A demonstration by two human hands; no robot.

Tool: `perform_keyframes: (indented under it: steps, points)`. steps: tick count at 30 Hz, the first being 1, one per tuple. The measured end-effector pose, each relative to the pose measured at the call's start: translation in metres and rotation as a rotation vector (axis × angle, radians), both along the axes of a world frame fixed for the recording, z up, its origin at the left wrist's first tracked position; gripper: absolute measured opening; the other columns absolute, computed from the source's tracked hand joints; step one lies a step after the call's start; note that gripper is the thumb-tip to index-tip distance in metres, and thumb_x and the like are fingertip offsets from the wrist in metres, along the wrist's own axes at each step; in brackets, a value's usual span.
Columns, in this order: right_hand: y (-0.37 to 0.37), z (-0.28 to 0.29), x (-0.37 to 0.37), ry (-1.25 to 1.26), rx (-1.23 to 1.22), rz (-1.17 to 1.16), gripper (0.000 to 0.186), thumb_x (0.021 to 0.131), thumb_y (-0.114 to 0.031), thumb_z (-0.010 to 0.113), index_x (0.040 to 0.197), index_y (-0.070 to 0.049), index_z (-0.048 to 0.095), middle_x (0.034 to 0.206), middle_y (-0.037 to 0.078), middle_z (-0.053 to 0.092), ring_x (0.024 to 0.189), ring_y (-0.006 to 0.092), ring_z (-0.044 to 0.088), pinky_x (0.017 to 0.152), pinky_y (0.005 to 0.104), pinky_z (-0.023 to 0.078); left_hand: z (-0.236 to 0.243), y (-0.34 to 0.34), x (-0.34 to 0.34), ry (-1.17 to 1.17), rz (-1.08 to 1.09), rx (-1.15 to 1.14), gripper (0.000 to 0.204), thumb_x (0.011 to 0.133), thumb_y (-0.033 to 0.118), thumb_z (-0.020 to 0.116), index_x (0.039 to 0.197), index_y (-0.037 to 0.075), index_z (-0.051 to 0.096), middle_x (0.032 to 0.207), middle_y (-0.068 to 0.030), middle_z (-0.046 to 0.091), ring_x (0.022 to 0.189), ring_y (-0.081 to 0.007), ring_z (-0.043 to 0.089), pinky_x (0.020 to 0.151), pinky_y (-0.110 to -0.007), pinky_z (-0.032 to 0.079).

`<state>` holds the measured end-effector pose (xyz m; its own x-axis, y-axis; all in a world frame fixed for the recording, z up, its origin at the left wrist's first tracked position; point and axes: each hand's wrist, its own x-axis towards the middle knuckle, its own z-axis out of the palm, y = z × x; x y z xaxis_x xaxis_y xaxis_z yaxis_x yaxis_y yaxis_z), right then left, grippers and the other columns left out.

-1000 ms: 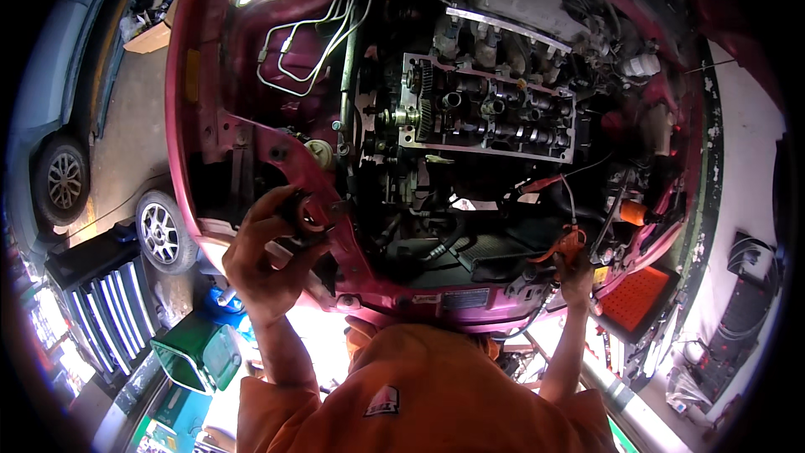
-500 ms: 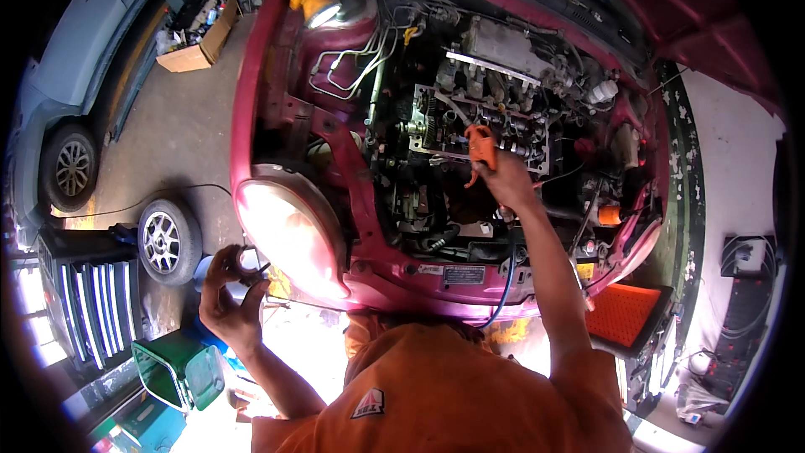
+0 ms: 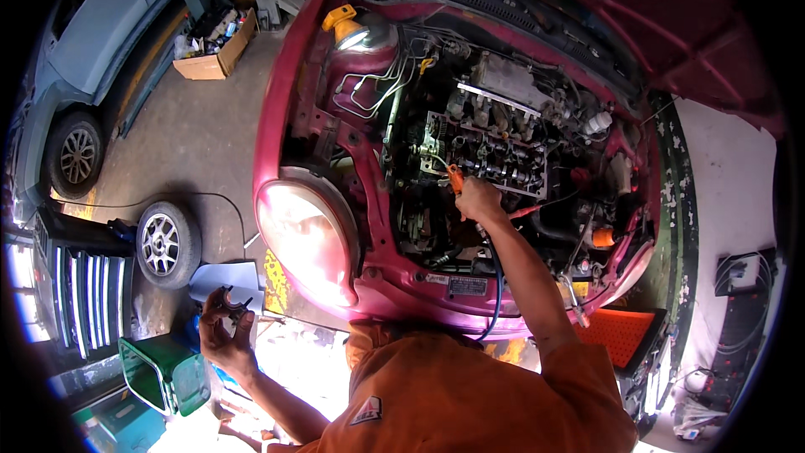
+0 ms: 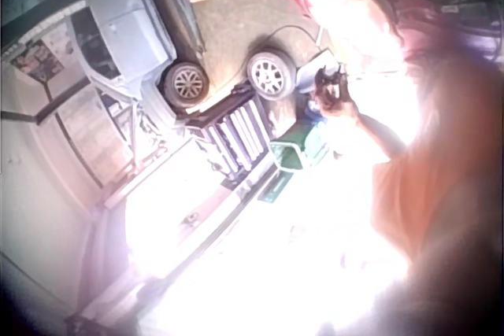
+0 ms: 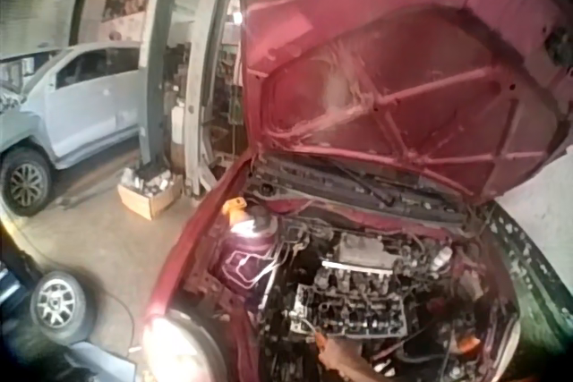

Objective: The person uses a socket wrench to tighten bolts on a car engine's cylinder head assembly. They also handle a camshaft gear and apply a liquid from a bottle to the engine components.

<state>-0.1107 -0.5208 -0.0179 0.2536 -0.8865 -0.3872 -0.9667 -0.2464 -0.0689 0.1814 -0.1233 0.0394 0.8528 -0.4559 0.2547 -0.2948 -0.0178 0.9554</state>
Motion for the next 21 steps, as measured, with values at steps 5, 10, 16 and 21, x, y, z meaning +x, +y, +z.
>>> perform_keyframes:
  steps: [5, 10, 16, 21]
  points:
    - [-0.001, 0.009, 0.009, 0.040, 0.066, -0.023, 0.032, 0.075, -0.018, 0.065, 0.102, -0.001, 0.070, 0.104, 0.021, 0.071, 0.100, 0.0363, 0.068, 0.084, 0.0434, 0.054, -0.003, -0.002, 0.004, -0.015, -0.009, -0.004, 0.038, 0.068, 0.004, 0.086, 0.096, 0.000, 0.061, 0.125, -0.0204, 0.061, 0.113, -0.0285, 0.061, 0.100, -0.039, 0.045]
    - [-0.006, 0.011, 0.010, 0.057, 0.114, -0.031, 0.032, 0.074, -0.017, 0.065, 0.101, 0.000, 0.070, 0.103, 0.021, 0.071, 0.100, 0.0364, 0.068, 0.084, 0.0438, 0.054, -0.003, -0.001, 0.002, -0.015, -0.014, -0.009, 0.038, 0.068, 0.004, 0.087, 0.096, 0.001, 0.061, 0.125, -0.0201, 0.061, 0.112, -0.0280, 0.061, 0.099, -0.039, 0.046]
    - [-0.009, 0.012, 0.012, 0.060, 0.142, -0.014, 0.031, 0.074, -0.017, 0.065, 0.099, -0.001, 0.072, 0.102, 0.021, 0.071, 0.101, 0.0363, 0.068, 0.085, 0.0434, 0.054, 0.002, -0.002, -0.003, 0.007, -0.020, -0.037, 0.036, 0.068, -0.004, 0.083, 0.093, 0.001, 0.057, 0.125, -0.0194, 0.062, 0.115, -0.0273, 0.059, 0.103, -0.040, 0.043]
    - [-0.008, 0.011, 0.013, 0.062, 0.093, -0.017, 0.033, 0.074, -0.018, 0.065, 0.102, -0.001, 0.071, 0.105, 0.021, 0.071, 0.103, 0.0358, 0.068, 0.086, 0.0430, 0.054, 0.005, 0.001, -0.005, -0.003, -0.017, -0.038, 0.036, 0.068, -0.005, 0.083, 0.094, 0.000, 0.057, 0.125, -0.0200, 0.061, 0.115, -0.0273, 0.059, 0.103, -0.039, 0.043]
